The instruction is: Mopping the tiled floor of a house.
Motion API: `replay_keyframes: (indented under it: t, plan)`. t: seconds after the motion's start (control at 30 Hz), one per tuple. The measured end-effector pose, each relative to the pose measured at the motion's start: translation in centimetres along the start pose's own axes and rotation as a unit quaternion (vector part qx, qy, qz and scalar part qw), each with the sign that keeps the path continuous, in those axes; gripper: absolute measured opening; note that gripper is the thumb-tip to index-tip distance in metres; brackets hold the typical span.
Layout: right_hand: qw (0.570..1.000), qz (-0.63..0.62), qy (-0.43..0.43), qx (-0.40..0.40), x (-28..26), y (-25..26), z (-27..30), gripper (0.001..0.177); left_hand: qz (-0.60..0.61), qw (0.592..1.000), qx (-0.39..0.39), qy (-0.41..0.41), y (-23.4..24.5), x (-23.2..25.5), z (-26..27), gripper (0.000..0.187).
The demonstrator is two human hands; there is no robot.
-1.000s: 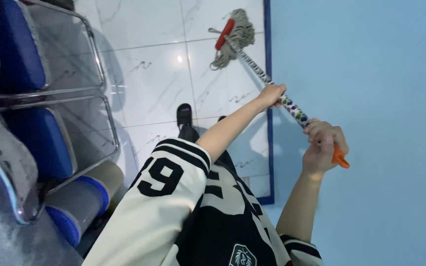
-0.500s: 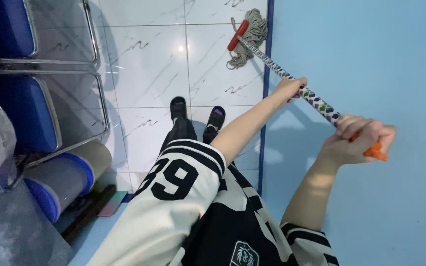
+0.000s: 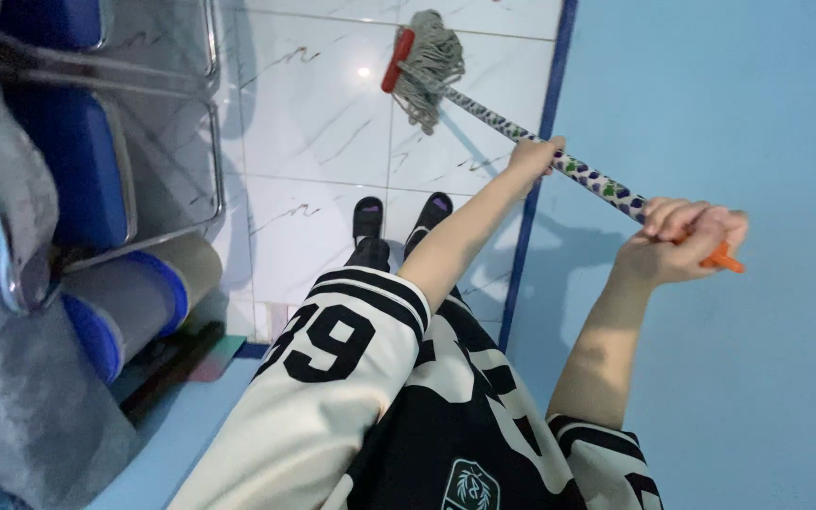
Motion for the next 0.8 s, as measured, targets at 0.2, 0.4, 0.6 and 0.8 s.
replay_keyframes:
  t: [0.2, 0.4, 0.6, 0.8]
  plan:
    - [0.996, -0.053, -0.065, -0.032, 6.4, -6.6, 8.1, 0.024, -0.015, 0.993, 0.11, -0.04, 15.1, -0.9, -4.0, 0.043]
    - [0.976, -0.134, -0.12, -0.122, 8.9, -18.8, 16.8, 0.014, 0.048, 0.979, 0.197, -0.02, 31.9, 0.2, -1.6, 0.036]
    - [0.942, -0.168, -0.179, -0.231, 8.7, -29.2, 23.0, 0.02, 0.136, 0.969, 0.205, 0.006, 44.2, 0.0, 0.1, 0.027]
    - [0.928, -0.185, -0.188, -0.261, 6.6, -34.1, 23.1, 0.025, 0.13, 0.975, 0.18, 0.008, 46.8, 2.3, 4.0, 0.026]
Point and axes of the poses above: each hand's wrist, its own z-axis away from the middle knuckle, its own y-axis out of the back of the hand, x = y × z, the point moved 8 cm from there along -z, towards the middle knuckle, and after that the axes turned 13 degrees about y, right-handed, at the moved point
